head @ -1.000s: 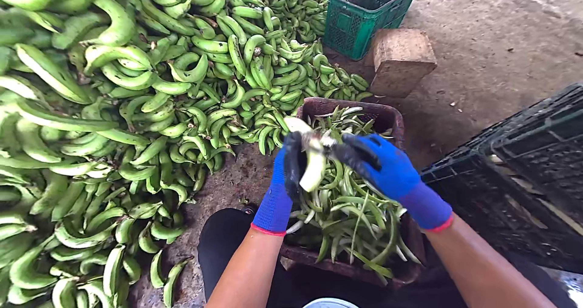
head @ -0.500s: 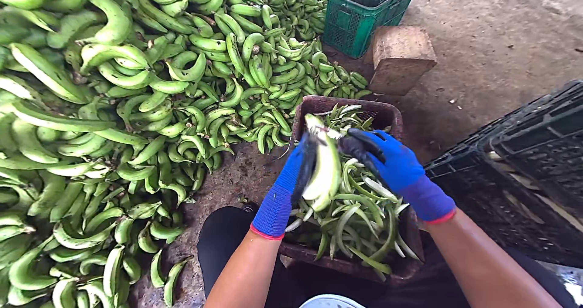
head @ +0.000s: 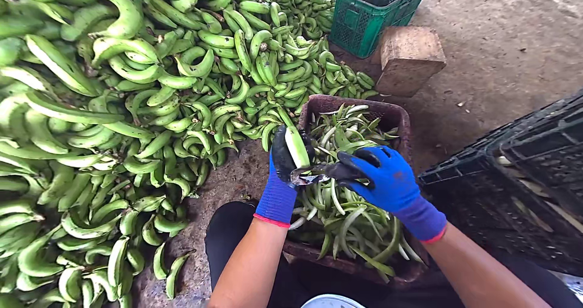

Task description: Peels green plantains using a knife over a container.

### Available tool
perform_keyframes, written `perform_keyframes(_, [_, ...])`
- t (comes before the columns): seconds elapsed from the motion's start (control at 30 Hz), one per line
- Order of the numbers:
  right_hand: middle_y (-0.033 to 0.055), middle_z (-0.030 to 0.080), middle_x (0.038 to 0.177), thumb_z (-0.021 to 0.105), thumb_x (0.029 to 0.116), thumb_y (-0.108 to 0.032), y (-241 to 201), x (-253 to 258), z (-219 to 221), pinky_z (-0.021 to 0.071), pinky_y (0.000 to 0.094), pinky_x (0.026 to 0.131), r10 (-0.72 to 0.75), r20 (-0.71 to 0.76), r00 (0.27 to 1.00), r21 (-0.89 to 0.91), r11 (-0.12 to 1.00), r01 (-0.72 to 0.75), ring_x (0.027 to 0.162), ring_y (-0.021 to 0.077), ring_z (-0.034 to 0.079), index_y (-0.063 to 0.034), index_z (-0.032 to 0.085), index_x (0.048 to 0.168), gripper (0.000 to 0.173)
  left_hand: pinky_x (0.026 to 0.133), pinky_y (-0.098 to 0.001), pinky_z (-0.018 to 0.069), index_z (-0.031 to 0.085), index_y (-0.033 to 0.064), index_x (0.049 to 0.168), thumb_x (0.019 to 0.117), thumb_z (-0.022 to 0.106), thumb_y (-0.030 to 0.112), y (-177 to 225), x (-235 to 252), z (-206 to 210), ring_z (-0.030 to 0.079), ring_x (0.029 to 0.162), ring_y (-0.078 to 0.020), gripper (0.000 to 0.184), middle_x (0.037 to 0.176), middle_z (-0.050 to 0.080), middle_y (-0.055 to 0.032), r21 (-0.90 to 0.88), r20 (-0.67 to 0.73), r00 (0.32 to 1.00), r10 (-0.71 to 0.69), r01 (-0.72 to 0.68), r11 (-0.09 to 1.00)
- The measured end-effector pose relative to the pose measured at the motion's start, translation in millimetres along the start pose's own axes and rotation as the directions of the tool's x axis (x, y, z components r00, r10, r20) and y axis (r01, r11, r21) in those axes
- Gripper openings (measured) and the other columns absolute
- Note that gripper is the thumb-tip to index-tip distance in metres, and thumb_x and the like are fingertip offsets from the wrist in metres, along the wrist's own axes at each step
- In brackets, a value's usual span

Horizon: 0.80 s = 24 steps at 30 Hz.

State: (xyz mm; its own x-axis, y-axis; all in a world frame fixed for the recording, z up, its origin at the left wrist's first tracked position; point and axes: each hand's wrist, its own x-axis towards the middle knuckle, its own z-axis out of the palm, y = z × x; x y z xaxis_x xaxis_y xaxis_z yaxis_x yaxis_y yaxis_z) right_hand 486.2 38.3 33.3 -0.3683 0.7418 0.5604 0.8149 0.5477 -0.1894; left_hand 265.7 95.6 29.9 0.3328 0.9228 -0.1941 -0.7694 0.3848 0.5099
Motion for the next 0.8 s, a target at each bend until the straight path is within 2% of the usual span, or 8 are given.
perform_keyframes(0.13, [0.0231, 0.069, 0.115, 0.062, 0.0919, -0.039, -9, 11, -11, 0.0545, 0.0624, 0.079, 0.198, 0.148, 0.969, 0.037, 0.978, -0.205, 0.1, 0.0451, 0.069, -0.012, 0.068, 0.134, 0.05, 0.059, -0.0221, 0.0552, 0.061, 0.0199, 0.105, 0.1078, 0.035, 0.047, -11, -9, 20, 0.063, 0.068, -0.0052, 0.038, 0.081, 0.063, 0.0038, 0.159, -0.081, 0.984, 0.157, -0.142, 0.977])
perform_keyframes(0.3, [0.0227, 0.066, 0.122, 0.066, 0.0939, -0.029, -1, 20, -22, 0.0533, 0.0645, 0.081, 0.366, 0.27, 0.891, 0.079, 0.913, -0.399, 0.103, 0.0441, 0.067, -0.0142, 0.06, 0.144, 0.053, 0.079, -0.0253, 0.053, 0.051, 0.0125, 0.141, 0.1107, 0.035, 0.032, -20, -18, 27, 0.061, 0.089, -0.0052, 0.039, 0.108, 0.063, -0.0024, 0.715, -0.064, 0.958, 0.279, -0.15, 0.682])
perform_keyframes(0.4, [0.0175, 0.068, 0.128, 0.05, 0.1081, -0.029, 11, 32, -26, 0.0501, 0.0632, 0.095, 0.524, 0.485, 0.7, 0.138, 0.745, -0.653, 0.112, 0.0364, 0.067, -0.0172, 0.058, 0.145, 0.04, 0.085, -0.0319, 0.0543, 0.049, 0.0126, 0.147, 0.1107, 0.034, 0.033, -17, -15, 32, 0.064, 0.095, -0.011, 0.044, 0.118, 0.066, -0.008, 0.874, 0.009, 0.989, 0.145, -0.079, 0.479])
perform_keyframes(0.5, [0.0171, 0.068, 0.096, 0.038, 0.1119, -0.037, 29, 37, -20, 0.0514, 0.0498, 0.078, 0.588, 0.646, 0.486, 0.101, 0.565, -0.819, 0.08, 0.027, 0.064, -0.0056, 0.067, 0.125, 0.044, 0.098, -0.0448, 0.0505, 0.049, 0.0101, 0.149, 0.1096, 0.036, 0.034, -22, -10, 28, 0.064, 0.111, -0.0223, 0.048, 0.13, 0.064, -0.0161, 0.937, 0.041, 0.999, 0.012, -0.043, 0.347])
perform_keyframes(0.57, [0.0204, 0.069, 0.098, 0.034, 0.1119, -0.042, 37, 34, -12, 0.0517, 0.0546, 0.08, 0.635, 0.638, 0.436, 0.04, 0.538, -0.842, 0.083, 0.0324, 0.066, -0.0059, 0.065, 0.129, 0.05, 0.087, -0.0385, 0.0542, 0.051, 0.0117, 0.147, 0.1089, 0.039, 0.039, -24, -11, 30, 0.065, 0.098, -0.0174, 0.048, 0.121, 0.065, -0.0125, 0.922, 0.005, 0.999, -0.041, 0.011, 0.386])
perform_keyframes(0.67, [0.0215, 0.07, 0.115, 0.042, 0.1109, -0.038, 35, 26, -14, 0.0488, 0.0635, 0.091, 0.641, 0.552, 0.534, 0.087, 0.592, -0.801, 0.102, 0.039, 0.067, -0.0155, 0.06, 0.141, 0.042, 0.068, -0.0308, 0.054, 0.051, 0.0177, 0.145, 0.1069, 0.044, 0.045, -16, -14, 25, 0.061, 0.074, -0.0125, 0.047, 0.1, 0.065, -0.0064, 0.838, -0.088, 0.995, -0.035, 0.093, 0.538])
perform_keyframes(0.73, [0.0186, 0.069, 0.124, 0.054, 0.107, -0.031, 26, 22, -21, 0.0488, 0.0639, 0.096, 0.546, 0.504, 0.67, 0.144, 0.711, -0.688, 0.11, 0.0377, 0.067, -0.0189, 0.056, 0.147, 0.042, 0.059, -0.0253, 0.0545, 0.055, 0.02, 0.139, 0.1069, 0.045, 0.045, -11, -13, 10, 0.061, 0.066, -0.0086, 0.042, 0.089, 0.064, -0.0021, 0.757, -0.114, 0.993, 0.0, 0.087, 0.647])
perform_keyframes(0.8, [0.0184, 0.068, 0.125, 0.068, 0.0966, -0.031, 19, 12, -23, 0.0519, 0.0634, 0.092, 0.356, 0.452, 0.818, 0.197, 0.854, -0.481, 0.11, 0.0379, 0.067, -0.0166, 0.058, 0.146, 0.052, 0.067, -0.0249, 0.0556, 0.058, 0.0154, 0.133, 0.1093, 0.041, 0.037, -7, -12, -7, 0.063, 0.074, -0.0074, 0.036, 0.093, 0.066, -0.0011, 0.688, -0.082, 0.996, 0.032, 0.033, 0.725])
